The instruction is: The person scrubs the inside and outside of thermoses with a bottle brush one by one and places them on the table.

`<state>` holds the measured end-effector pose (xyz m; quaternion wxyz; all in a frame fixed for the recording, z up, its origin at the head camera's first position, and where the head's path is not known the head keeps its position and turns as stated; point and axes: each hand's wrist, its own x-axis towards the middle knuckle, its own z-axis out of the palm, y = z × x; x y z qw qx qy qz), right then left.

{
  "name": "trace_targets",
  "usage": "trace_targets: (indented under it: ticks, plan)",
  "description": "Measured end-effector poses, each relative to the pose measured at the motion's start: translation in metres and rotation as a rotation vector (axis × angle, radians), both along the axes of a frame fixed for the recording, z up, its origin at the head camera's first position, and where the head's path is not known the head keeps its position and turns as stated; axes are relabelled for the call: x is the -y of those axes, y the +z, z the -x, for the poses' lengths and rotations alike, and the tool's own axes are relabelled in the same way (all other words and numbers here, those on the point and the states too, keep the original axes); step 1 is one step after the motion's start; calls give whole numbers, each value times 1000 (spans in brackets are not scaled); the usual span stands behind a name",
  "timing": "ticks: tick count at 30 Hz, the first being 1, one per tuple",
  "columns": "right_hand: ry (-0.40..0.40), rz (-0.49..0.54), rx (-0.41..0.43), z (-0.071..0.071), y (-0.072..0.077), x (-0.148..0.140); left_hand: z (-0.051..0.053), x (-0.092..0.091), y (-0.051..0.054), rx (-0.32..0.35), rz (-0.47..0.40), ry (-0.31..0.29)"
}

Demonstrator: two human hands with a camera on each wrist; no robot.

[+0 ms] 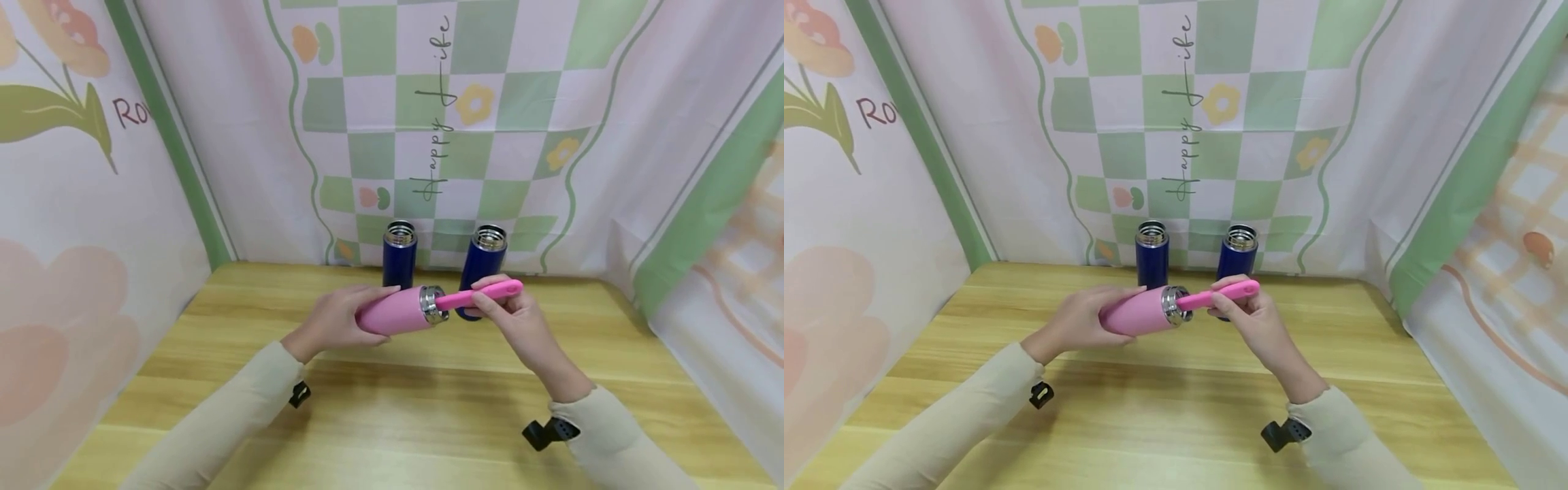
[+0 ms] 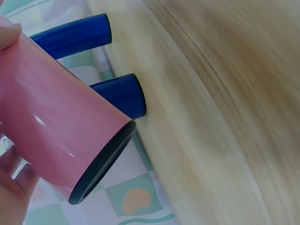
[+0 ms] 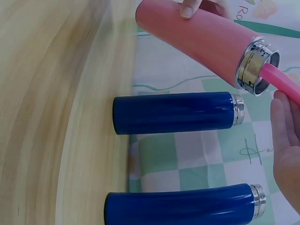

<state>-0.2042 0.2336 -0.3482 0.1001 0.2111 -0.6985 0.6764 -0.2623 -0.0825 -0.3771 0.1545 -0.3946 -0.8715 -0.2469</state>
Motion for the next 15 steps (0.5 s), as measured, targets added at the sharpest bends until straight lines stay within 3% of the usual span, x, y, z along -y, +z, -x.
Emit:
trace_targets:
  ticks: [6, 15]
  plan:
    - [1, 26, -9, 0, -1, -2, -1, 2, 0, 20, -1, -2]
    - [-15, 38, -23, -1, 5, -14, 0, 7, -2, -22, -7, -2]
